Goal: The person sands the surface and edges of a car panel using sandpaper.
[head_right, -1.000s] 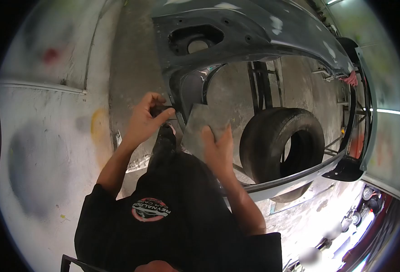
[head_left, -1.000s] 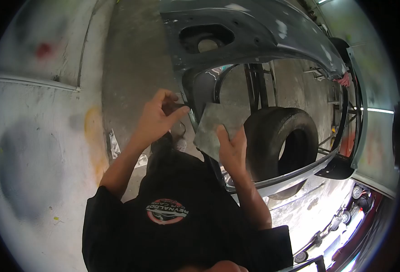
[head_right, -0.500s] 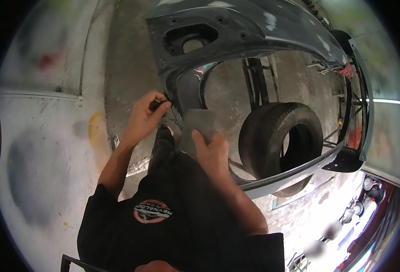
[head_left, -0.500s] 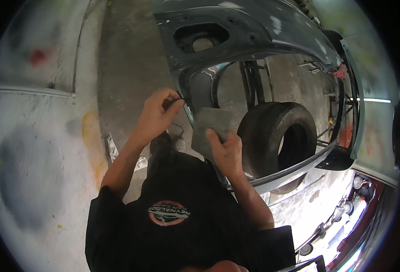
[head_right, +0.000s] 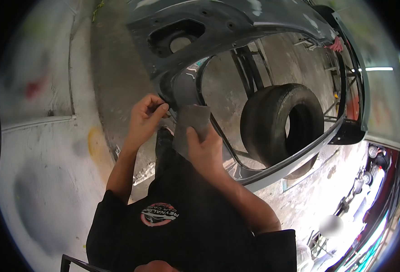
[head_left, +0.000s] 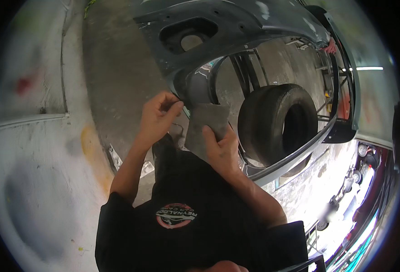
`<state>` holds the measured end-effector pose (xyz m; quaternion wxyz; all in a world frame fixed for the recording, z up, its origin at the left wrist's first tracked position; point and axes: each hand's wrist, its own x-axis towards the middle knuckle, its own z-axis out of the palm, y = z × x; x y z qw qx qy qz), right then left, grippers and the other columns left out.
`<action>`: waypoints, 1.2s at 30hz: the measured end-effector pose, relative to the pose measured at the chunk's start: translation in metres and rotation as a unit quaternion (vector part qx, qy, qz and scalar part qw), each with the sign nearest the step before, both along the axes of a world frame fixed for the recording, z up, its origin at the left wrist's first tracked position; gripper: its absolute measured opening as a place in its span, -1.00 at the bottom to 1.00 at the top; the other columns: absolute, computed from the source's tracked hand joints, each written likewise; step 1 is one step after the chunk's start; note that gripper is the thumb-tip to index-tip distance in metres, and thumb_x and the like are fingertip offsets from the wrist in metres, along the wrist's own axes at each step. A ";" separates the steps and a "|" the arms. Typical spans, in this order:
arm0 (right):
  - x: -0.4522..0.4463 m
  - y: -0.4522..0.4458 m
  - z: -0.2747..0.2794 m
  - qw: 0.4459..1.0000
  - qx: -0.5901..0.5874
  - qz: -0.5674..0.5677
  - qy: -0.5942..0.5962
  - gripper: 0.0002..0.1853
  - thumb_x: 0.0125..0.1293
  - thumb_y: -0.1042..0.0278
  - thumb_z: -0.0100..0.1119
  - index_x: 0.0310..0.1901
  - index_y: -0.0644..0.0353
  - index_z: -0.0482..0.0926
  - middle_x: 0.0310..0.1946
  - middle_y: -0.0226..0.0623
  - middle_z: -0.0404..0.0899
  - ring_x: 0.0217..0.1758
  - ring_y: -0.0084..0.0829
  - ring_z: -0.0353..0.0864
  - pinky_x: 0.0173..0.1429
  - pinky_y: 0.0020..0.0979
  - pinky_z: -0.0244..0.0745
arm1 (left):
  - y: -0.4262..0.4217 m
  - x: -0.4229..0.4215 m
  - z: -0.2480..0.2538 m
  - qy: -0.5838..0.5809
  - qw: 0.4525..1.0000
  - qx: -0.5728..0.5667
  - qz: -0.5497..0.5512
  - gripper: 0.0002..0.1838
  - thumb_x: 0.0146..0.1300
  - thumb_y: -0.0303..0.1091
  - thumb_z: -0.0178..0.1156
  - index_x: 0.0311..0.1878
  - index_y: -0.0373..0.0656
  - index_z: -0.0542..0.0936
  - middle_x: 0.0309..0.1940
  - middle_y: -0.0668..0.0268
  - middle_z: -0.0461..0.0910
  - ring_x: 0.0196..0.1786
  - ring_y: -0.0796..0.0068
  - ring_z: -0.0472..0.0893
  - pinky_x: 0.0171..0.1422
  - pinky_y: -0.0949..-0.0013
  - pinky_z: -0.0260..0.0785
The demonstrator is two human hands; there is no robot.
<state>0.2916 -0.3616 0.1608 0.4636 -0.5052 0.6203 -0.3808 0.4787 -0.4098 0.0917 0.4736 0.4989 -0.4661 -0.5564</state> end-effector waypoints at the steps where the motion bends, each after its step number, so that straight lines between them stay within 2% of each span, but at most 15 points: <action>1: 0.003 0.001 -0.001 1.000 0.017 -0.006 0.002 -0.71 0.46 0.41 0.20 0.10 0.42 0.57 -0.16 -0.17 0.74 -0.08 -0.48 0.69 0.03 -0.39 0.56 | -0.001 0.001 0.001 0.001 1.000 0.004 -0.005 -0.85 0.45 -0.39 0.31 -0.15 -0.25 0.58 -0.30 0.38 0.63 -0.26 0.64 0.62 -0.11 0.50 0.49; 3: 0.008 0.002 -0.004 0.999 0.050 -0.013 0.006 -0.60 0.46 0.42 0.17 0.25 0.42 0.52 -0.10 -0.07 0.75 -0.03 -0.41 0.73 0.07 -0.37 0.58 | -0.002 0.002 0.000 0.009 1.000 0.004 -0.012 -0.86 0.46 -0.39 0.30 -0.15 -0.26 0.57 -0.29 0.37 0.63 -0.25 0.64 0.62 -0.11 0.50 0.49; 6: 0.019 0.007 -0.001 0.998 0.013 -0.056 -0.016 -0.75 0.49 0.38 0.21 0.03 0.40 0.60 -0.15 -0.27 0.73 -0.11 -0.57 0.64 0.00 -0.45 0.54 | -0.002 0.003 -0.003 0.026 1.000 -0.003 -0.012 -0.87 0.45 -0.40 0.29 -0.14 -0.27 0.58 -0.31 0.35 0.64 -0.26 0.62 0.64 -0.13 0.49 0.49; 9: 0.022 0.007 -0.004 0.998 0.011 -0.069 0.002 -0.75 0.49 0.39 0.21 0.04 0.40 0.60 -0.15 -0.27 0.73 -0.11 -0.58 0.63 -0.01 -0.45 0.54 | -0.003 0.003 -0.004 0.040 0.999 -0.011 -0.006 -0.90 0.44 -0.44 0.27 -0.14 -0.28 0.59 -0.34 0.33 0.67 -0.28 0.59 0.69 -0.15 0.48 0.48; 12: 0.031 -0.009 -0.001 0.999 0.000 -0.049 0.023 -0.71 0.49 0.45 0.14 0.16 0.37 0.55 -0.14 -0.18 0.72 -0.12 -0.52 0.67 -0.02 -0.40 0.56 | -0.002 0.002 -0.007 0.053 0.999 -0.001 -0.008 -0.89 0.45 -0.45 0.26 -0.12 -0.28 0.57 -0.33 0.33 0.66 -0.29 0.58 0.69 -0.15 0.48 0.49; 15: 0.026 -0.001 -0.004 0.997 0.029 -0.066 0.017 -0.73 0.48 0.44 0.15 0.13 0.36 0.55 -0.18 -0.23 0.70 -0.17 -0.53 0.64 -0.07 -0.39 0.55 | -0.004 0.003 -0.011 0.083 0.997 0.003 -0.003 -0.88 0.47 -0.44 0.25 -0.09 -0.28 0.55 -0.30 0.32 0.66 -0.29 0.58 0.69 -0.14 0.49 0.49; 18: 0.028 0.004 -0.009 0.996 -0.029 -0.081 -0.023 -0.74 0.48 0.43 0.16 0.11 0.36 0.56 -0.20 -0.23 0.70 -0.20 -0.53 0.64 -0.10 -0.37 0.55 | -0.003 0.001 -0.010 0.092 0.996 -0.009 0.007 -0.88 0.50 -0.43 0.23 -0.08 -0.28 0.53 -0.28 0.32 0.66 -0.28 0.57 0.70 -0.13 0.48 0.50; 21: 0.036 -0.010 -0.010 0.996 -0.021 -0.083 -0.036 -0.70 0.47 0.43 0.17 0.15 0.36 0.56 -0.16 -0.19 0.72 -0.14 -0.50 0.67 -0.05 -0.37 0.58 | -0.007 -0.003 -0.014 0.095 0.995 -0.020 0.008 -0.88 0.51 -0.43 0.21 -0.07 -0.27 0.52 -0.28 0.32 0.64 -0.27 0.56 0.71 -0.12 0.48 0.51; 24: 0.024 0.001 -0.015 0.990 0.061 -0.110 -0.063 -0.70 0.46 0.43 0.17 0.14 0.37 0.56 -0.14 -0.17 0.73 -0.10 -0.48 0.68 -0.03 -0.35 0.59 | -0.004 0.003 -0.012 0.094 0.995 -0.010 -0.007 -0.88 0.53 -0.41 0.19 -0.07 -0.26 0.50 -0.30 0.34 0.61 -0.26 0.56 0.68 -0.09 0.46 0.53; 27: 0.023 -0.005 -0.015 0.991 -0.093 -0.057 0.076 -0.73 0.46 0.38 0.21 0.08 0.34 0.57 -0.17 -0.21 0.71 -0.16 -0.50 0.67 -0.08 -0.39 0.60 | -0.003 0.000 -0.005 0.083 0.996 -0.011 0.010 -0.87 0.55 -0.38 0.17 -0.07 -0.26 0.49 -0.29 0.33 0.60 -0.25 0.57 0.65 -0.06 0.45 0.54; 30: 0.025 -0.017 -0.019 0.997 -0.048 -0.063 0.005 -0.75 0.47 0.37 0.21 0.08 0.32 0.57 -0.17 -0.25 0.70 -0.20 -0.52 0.66 -0.14 -0.43 0.60 | -0.008 -0.002 -0.012 0.071 0.997 -0.028 0.008 -0.88 0.54 -0.42 0.17 -0.06 -0.28 0.51 -0.27 0.30 0.66 -0.21 0.56 0.68 -0.07 0.46 0.51; 33: 0.000 -0.006 -0.013 0.989 0.056 -0.087 -0.108 -0.72 0.50 0.36 0.18 0.14 0.30 0.54 -0.14 -0.28 0.69 -0.21 -0.49 0.66 -0.12 -0.41 0.61 | 0.001 0.004 -0.013 0.058 0.998 -0.005 -0.014 -0.86 0.53 -0.40 0.19 -0.05 -0.28 0.50 -0.23 0.29 0.65 -0.19 0.58 0.65 -0.06 0.45 0.50; 36: -0.032 0.011 -0.009 0.983 0.022 -0.146 -0.113 -0.66 0.50 0.31 0.20 0.17 0.35 0.51 -0.13 -0.30 0.67 -0.14 -0.53 0.62 -0.04 -0.37 0.56 | 0.013 -0.004 -0.011 0.033 0.999 0.000 0.004 -0.81 0.50 -0.38 0.25 -0.03 -0.26 0.48 -0.23 0.33 0.60 -0.20 0.62 0.58 -0.09 0.48 0.46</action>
